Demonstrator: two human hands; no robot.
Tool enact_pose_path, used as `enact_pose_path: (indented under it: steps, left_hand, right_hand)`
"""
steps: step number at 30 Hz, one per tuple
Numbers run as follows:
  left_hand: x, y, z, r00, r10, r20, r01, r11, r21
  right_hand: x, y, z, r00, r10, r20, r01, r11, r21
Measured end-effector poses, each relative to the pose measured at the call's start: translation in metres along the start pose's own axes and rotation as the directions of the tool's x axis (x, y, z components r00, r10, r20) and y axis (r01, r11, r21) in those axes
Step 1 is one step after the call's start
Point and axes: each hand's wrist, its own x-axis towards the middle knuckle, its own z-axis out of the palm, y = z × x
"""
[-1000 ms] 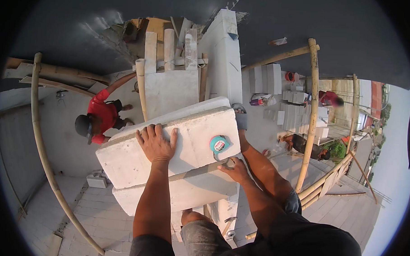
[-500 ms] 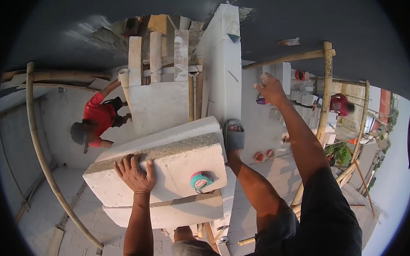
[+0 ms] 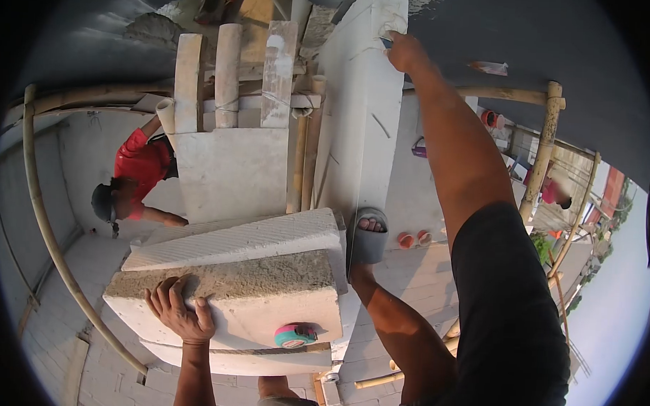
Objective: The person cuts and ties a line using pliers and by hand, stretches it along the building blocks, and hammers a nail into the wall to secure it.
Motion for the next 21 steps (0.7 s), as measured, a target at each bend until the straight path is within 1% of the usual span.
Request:
enact_pose_path:
  steps: [1, 2, 4, 5, 6, 7, 8, 9, 10, 11, 12, 13, 15, 16, 17, 19, 20, 21]
  left_hand:
    - [0.000, 0.000, 0.001, 1.000, -0.006, -0.010, 0.006, 1.000, -0.004]
    - [-0.002, -0.001, 0.003, 1.000, -0.005, -0.006, 0.005, 1.000, -0.007]
    - [-0.003, -0.005, 0.005, 1.000, 0.004, -0.015, -0.004, 1.000, -0.004]
    - [-0.002, -0.005, 0.003, 1.000, 0.003, -0.013, -0.003, 1.000, -0.006]
    - [-0.001, -0.004, 0.002, 1.000, -0.002, -0.004, 0.002, 1.000, -0.006]
    - [0.000, -0.003, 0.001, 1.000, -0.007, 0.004, 0.007, 1.000, -0.007]
    - [-0.001, -0.003, 0.001, 1.000, -0.013, 0.001, 0.013, 1.000, -0.012]
    - [0.000, -0.002, 0.001, 1.000, -0.013, -0.008, 0.013, 1.000, -0.003]
    - [0.000, -0.004, 0.001, 1.000, -0.011, -0.011, 0.011, 1.000, 0.007]
    - [-0.002, -0.004, -0.001, 1.000, -0.014, -0.009, 0.014, 1.000, 0.006]
    - [-0.002, -0.004, 0.000, 1.000, -0.011, -0.009, 0.012, 1.000, 0.005]
    - [-0.002, -0.005, -0.001, 1.000, -0.007, -0.008, 0.007, 1.000, 0.005]
    - [-0.003, -0.005, 0.000, 1.000, -0.024, -0.011, 0.024, 1.000, -0.012]
    - [-0.005, -0.006, 0.000, 0.999, -0.041, -0.011, 0.041, 0.999, -0.031]
    - [-0.006, -0.006, 0.000, 0.999, -0.050, -0.008, 0.050, 0.998, -0.030]
    - [-0.008, -0.005, -0.001, 0.999, -0.049, -0.020, 0.049, 0.999, -0.022]
    - [-0.007, -0.005, 0.001, 0.998, -0.049, -0.037, 0.049, 0.999, -0.016]
    - [-0.009, -0.006, 0.002, 0.998, -0.053, -0.043, 0.053, 0.999, -0.011]
  right_hand:
    - [0.001, 0.005, 0.003, 0.994, -0.084, 0.062, 0.084, 0.996, 0.000]
    - [-0.001, 0.012, 0.006, 0.994, -0.082, 0.065, 0.083, 0.997, -0.003]
    - [-0.029, 0.008, -0.007, 0.989, -0.060, 0.134, 0.064, 0.998, -0.024]
    - [-0.048, 0.011, -0.009, 0.989, 0.056, 0.137, -0.073, 0.990, 0.122]
    - [-0.070, 0.020, -0.011, 0.973, 0.170, 0.155, -0.206, 0.943, 0.261]
    - [-0.096, 0.032, -0.013, 0.947, 0.188, 0.259, -0.297, 0.819, 0.491]
    - [-0.128, 0.040, -0.019, 0.916, 0.173, 0.362, -0.385, 0.632, 0.673]
    - [-0.172, 0.035, -0.031, 0.912, 0.121, 0.392, -0.402, 0.454, 0.795]
    - [-0.211, 0.029, -0.049, 0.908, 0.009, 0.419, -0.393, 0.364, 0.844]
    - [-0.250, 0.023, -0.061, 0.902, -0.130, 0.411, -0.371, 0.252, 0.894]
    - [-0.288, -0.004, -0.094, 0.903, -0.220, 0.370, -0.331, 0.193, 0.924]
    - [-0.312, -0.024, -0.125, 0.867, -0.356, 0.348, -0.281, 0.226, 0.933]
    - [-0.359, -0.064, -0.188, 0.743, -0.607, 0.283, -0.165, 0.243, 0.956]
    - [-0.373, -0.079, -0.197, 0.678, -0.727, 0.106, -0.053, 0.096, 0.994]
    - [-0.376, -0.085, -0.207, 0.679, -0.727, 0.103, -0.048, 0.096, 0.994]
    - [-0.384, -0.093, -0.225, 0.687, -0.724, 0.062, -0.122, -0.031, 0.992]
    - [-0.383, -0.083, -0.223, 0.773, -0.604, 0.195, -0.215, 0.040, 0.976]
    - [-0.378, -0.068, -0.212, 0.825, -0.463, 0.323, -0.318, 0.093, 0.944]
